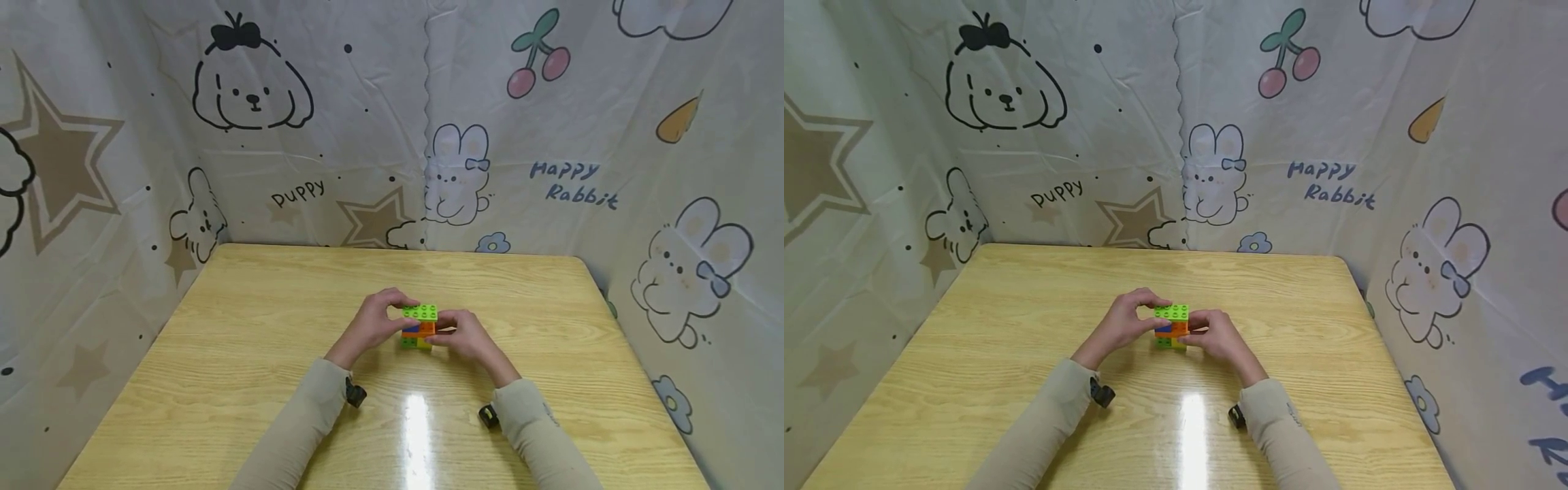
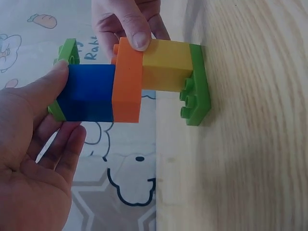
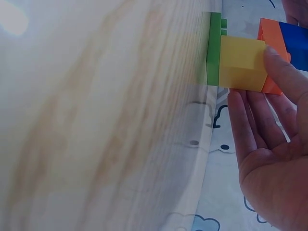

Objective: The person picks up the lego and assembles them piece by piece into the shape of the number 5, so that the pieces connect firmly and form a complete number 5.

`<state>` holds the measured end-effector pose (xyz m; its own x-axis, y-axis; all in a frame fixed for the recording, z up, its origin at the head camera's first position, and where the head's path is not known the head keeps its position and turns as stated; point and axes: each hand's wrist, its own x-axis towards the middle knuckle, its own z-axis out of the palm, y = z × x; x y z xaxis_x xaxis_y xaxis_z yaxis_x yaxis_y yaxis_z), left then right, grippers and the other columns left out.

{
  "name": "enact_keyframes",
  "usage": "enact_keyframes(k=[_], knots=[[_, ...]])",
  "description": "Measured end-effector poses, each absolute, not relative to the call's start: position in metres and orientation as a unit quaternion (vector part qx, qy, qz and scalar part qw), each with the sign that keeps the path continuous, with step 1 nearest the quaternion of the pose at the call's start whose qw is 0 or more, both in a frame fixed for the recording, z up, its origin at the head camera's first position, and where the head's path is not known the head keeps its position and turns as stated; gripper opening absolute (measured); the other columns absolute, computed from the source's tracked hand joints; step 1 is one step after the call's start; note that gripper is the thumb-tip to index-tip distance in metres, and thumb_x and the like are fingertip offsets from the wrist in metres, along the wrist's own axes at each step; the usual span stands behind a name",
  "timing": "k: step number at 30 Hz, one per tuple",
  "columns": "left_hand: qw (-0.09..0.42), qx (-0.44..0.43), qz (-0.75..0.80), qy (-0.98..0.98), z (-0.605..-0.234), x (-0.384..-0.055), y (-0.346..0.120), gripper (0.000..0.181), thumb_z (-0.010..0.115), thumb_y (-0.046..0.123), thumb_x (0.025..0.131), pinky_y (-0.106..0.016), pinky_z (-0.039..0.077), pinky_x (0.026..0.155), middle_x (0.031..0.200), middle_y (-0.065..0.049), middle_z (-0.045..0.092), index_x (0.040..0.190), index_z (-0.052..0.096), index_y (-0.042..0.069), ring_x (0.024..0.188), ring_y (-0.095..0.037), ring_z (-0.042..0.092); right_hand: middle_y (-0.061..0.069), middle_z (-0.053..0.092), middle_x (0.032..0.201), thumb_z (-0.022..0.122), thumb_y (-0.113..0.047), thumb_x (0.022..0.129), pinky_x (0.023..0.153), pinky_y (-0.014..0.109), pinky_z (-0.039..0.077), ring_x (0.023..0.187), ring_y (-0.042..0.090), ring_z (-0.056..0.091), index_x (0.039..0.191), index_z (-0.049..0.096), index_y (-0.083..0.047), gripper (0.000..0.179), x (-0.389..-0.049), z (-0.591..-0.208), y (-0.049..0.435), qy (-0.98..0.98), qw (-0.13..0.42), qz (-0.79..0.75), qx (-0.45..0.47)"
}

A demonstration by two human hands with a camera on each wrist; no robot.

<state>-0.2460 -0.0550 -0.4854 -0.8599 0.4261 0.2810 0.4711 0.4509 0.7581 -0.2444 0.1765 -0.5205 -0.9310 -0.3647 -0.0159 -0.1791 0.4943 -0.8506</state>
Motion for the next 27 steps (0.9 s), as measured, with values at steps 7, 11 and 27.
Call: enact_keyframes(k=[7,11,27], knots=[[0.035,-0.257,-0.455,-0.852,-0.489,-0.246,-0.062,0.035,0.078,0.031,0.078,-0.041,0.051,0.090,0.099,0.011,0.064,0.112,0.071,0.022,0.095,-0.009,0.058,-0.002,0.071,0.100,0.082,-0.023,0.077,0.087,0.038,0.053,0.096,0.018,0.066,0.108,0.073,-0.018,0.033,-0.246,-0.518,0.177,0.868,0.100,-0.467,-0.139],[0.044,-0.290,-0.425,-0.857,-0.485,-0.245,-0.060,0.034,0.077,0.032,0.080,-0.034,0.051,0.088,0.099,0.011,0.064,0.113,0.071,0.023,0.095,-0.008,0.058,-0.004,0.072,0.096,0.083,-0.024,0.075,0.089,0.039,0.052,0.094,0.015,0.066,0.103,0.075,-0.021,0.028,-0.246,-0.519,0.177,0.872,0.101,-0.459,-0.141],[0.054,-0.289,-0.402,-0.867,-0.478,-0.243,-0.052,0.033,0.079,0.024,0.080,-0.044,0.051,0.089,0.097,0.006,0.063,0.111,0.072,0.018,0.095,-0.013,0.058,-0.002,0.070,0.096,0.081,-0.019,0.078,0.083,0.034,0.055,0.094,0.017,0.066,0.100,0.073,-0.019,0.024,-0.243,-0.514,0.175,0.878,0.105,-0.438,-0.163]])
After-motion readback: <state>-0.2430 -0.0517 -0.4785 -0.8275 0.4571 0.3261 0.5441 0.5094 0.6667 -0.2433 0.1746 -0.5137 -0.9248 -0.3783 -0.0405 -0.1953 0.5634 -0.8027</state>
